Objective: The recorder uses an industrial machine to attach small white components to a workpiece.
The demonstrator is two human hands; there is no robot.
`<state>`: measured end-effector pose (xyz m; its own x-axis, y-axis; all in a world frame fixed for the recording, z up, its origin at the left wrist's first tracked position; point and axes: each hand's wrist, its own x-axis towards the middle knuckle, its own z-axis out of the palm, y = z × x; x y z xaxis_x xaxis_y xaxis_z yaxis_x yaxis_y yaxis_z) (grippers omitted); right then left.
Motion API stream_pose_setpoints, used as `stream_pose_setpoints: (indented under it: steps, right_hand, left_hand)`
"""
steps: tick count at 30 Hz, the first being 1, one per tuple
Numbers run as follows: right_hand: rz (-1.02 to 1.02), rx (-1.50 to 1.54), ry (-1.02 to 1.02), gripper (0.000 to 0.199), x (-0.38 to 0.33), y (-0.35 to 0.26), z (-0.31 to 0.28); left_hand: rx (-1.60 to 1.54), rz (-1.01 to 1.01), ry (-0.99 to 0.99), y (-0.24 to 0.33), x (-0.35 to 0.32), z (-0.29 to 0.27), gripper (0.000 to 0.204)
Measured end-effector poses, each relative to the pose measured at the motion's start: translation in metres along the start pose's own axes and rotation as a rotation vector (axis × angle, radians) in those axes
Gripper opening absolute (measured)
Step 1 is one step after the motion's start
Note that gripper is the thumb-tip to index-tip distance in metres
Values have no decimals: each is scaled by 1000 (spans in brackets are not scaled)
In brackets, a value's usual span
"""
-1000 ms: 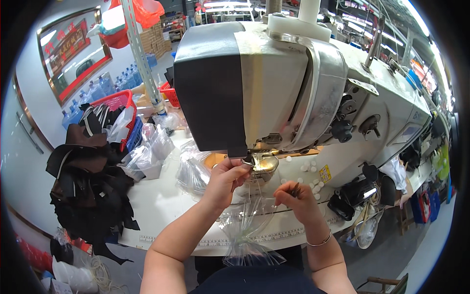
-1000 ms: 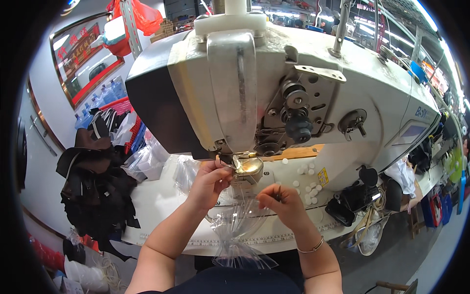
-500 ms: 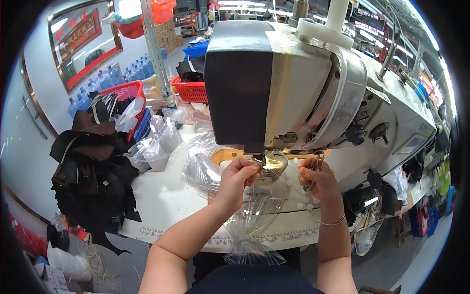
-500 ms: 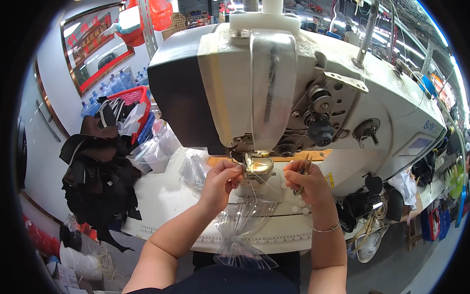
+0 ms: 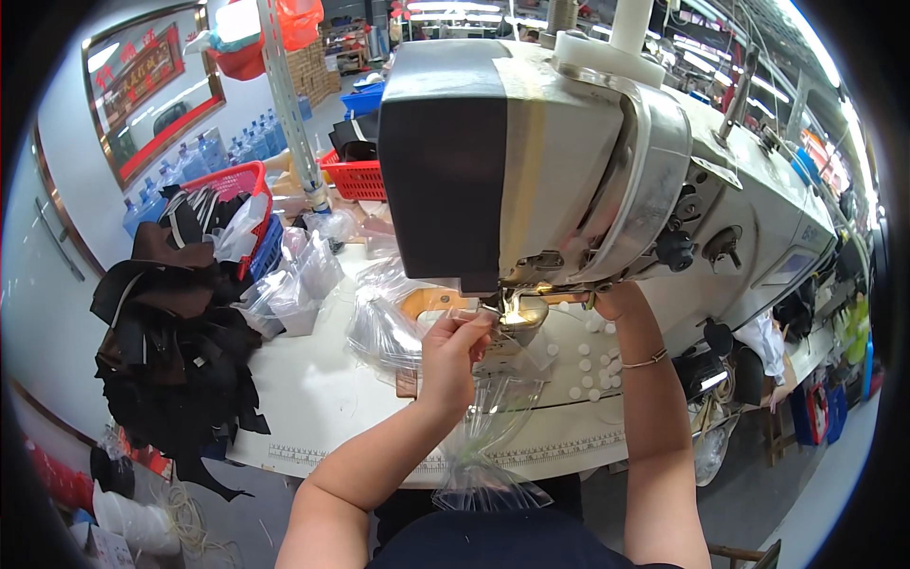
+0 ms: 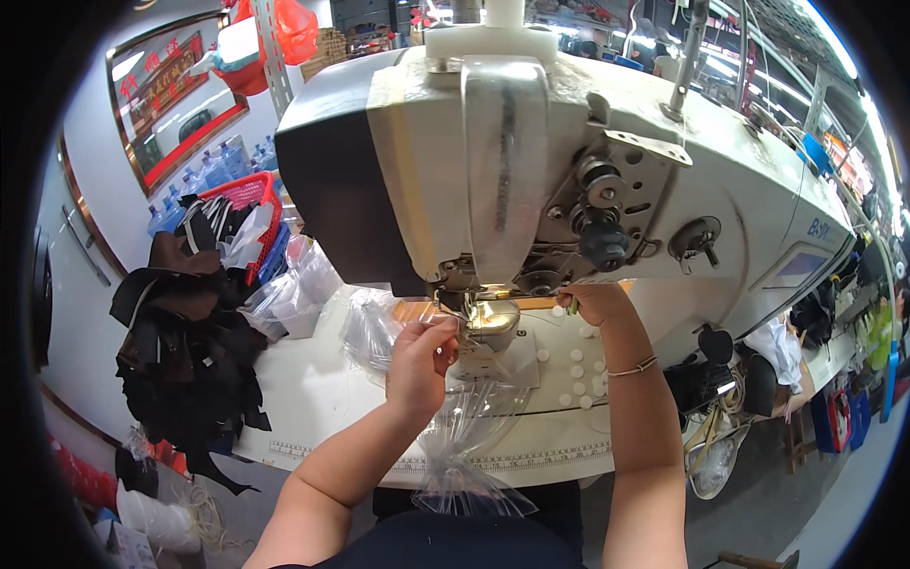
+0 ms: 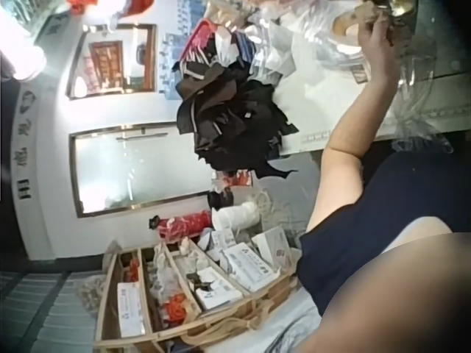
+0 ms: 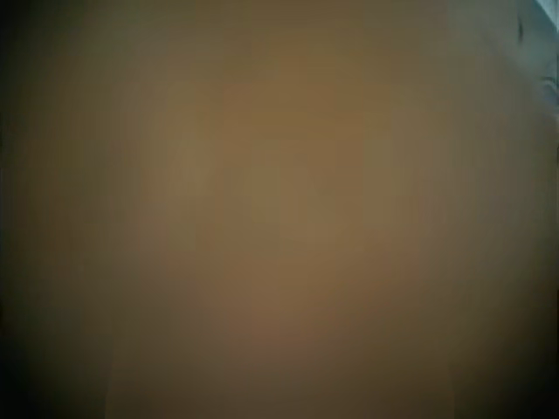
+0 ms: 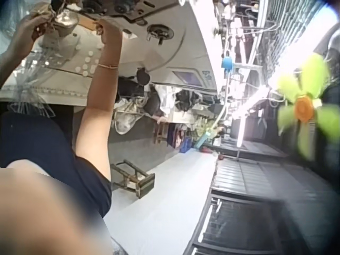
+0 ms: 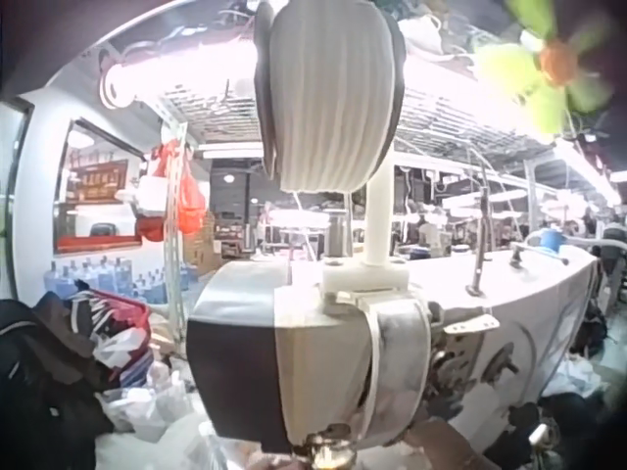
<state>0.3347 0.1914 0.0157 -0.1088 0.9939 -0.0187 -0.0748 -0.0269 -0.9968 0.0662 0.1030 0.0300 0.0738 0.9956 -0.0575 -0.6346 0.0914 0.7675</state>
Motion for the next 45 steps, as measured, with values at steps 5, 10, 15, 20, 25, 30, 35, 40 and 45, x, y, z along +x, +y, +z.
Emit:
stream_pose_setpoints:
  steps: [5, 10, 15, 20, 25, 30, 35, 40, 45]
  right_hand:
    - [-232, -841, 65, 5, 3, 26, -24]
    - [61, -647, 401, 15, -49, -3, 10]
    - [-231, -537, 449, 29, -63, -4, 31]
    - [-179, -330, 371, 32, -106, 1, 39]
    - [-198, -203, 453, 28, -124, 22, 55]
    - [-289, -373, 416, 20, -148, 40, 82]
    - [-740, -620, 108, 23, -152, 6, 155]
    - [-1037, -728, 43, 32, -114, -9, 214]
    - [-1090, -802, 40, 30, -108, -9, 233]
  left_hand:
    - [47, 102, -10, -4, -3, 0, 8]
    - [122, 141, -61, -7, -5, 7, 11]
    - [244, 159, -93, 4, -3, 2, 15]
    - [359, 102, -173, 10, 9, -5, 14]
    - [54, -81, -43, 18, 23, -3, 10]
    - [-160, 153, 14, 51, 38, -43, 13]
    - [161, 337, 80, 71, -20, -77, 13]
    - [303, 335, 44, 77, -68, -90, 22]
    - [346, 276, -7, 77, -87, -89, 32]
